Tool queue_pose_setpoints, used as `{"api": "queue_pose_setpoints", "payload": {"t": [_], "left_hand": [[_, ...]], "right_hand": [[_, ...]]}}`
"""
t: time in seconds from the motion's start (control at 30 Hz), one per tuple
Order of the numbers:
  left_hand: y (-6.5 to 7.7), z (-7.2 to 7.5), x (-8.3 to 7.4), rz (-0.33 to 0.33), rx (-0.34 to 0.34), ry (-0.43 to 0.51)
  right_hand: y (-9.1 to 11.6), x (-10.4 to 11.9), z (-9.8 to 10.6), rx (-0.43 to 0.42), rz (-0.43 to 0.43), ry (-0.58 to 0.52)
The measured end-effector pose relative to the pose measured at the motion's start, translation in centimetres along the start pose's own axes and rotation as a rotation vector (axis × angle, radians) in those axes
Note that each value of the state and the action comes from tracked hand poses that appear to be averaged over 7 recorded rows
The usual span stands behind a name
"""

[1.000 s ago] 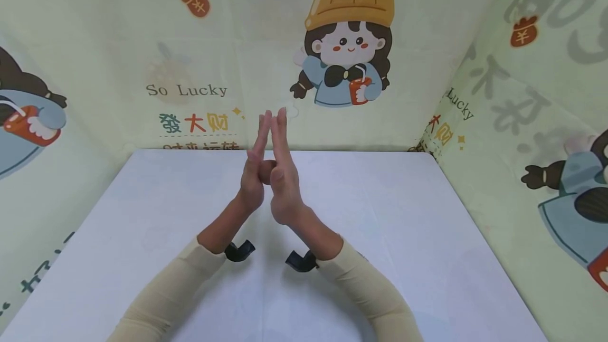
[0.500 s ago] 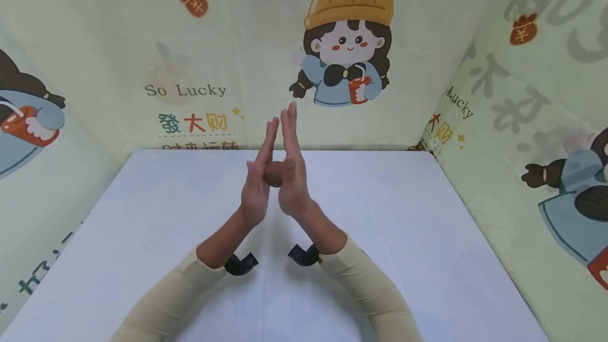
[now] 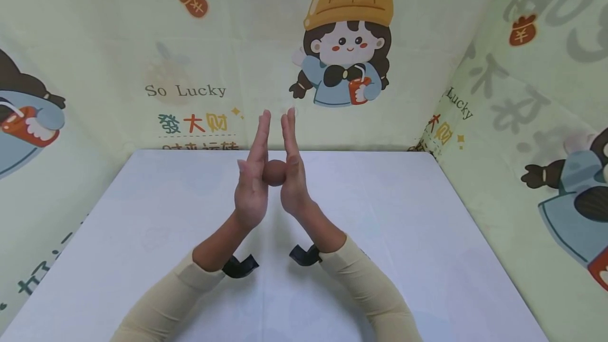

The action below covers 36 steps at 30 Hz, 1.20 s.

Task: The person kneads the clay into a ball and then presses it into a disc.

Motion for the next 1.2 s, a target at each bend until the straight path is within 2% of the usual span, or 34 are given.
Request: {"api": "queue_pose_setpoints", "payload": {"t": [0.27, 0.67, 0.97, 1.2], "left_hand": [[-1.0, 1.4, -0.4, -0.009, -0.07, 0.012], [-3.0, 4.2, 0.5, -0.035, -0.206, -0.038], [-3.3, 5.9, 2.9, -0.02, -0.277, -0.085], [-2.9, 6.1, 5.1, 0.084, -0.241, -0.097]], "right_hand": [[1.0, -0.9, -0.9, 0.031, -0.01, 0.026], [2.2, -0.9, -3.0, 0.087, -0.017, 0.012], [2.5, -0.3, -3.7, 0.089, -0.011, 0.012], [2.2, 0.4, -3.7, 0.088, 0.012, 0.048]]}}
Point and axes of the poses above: each hand's wrist, its own y-axis away from the middle knuckle, its own z-axis out of the back of the hand, x = y × z, the point moved 8 cm from there along -y, towards the middle knuckle, and after that the axes turned 10 degrees about -y, right-handed, at the moved point
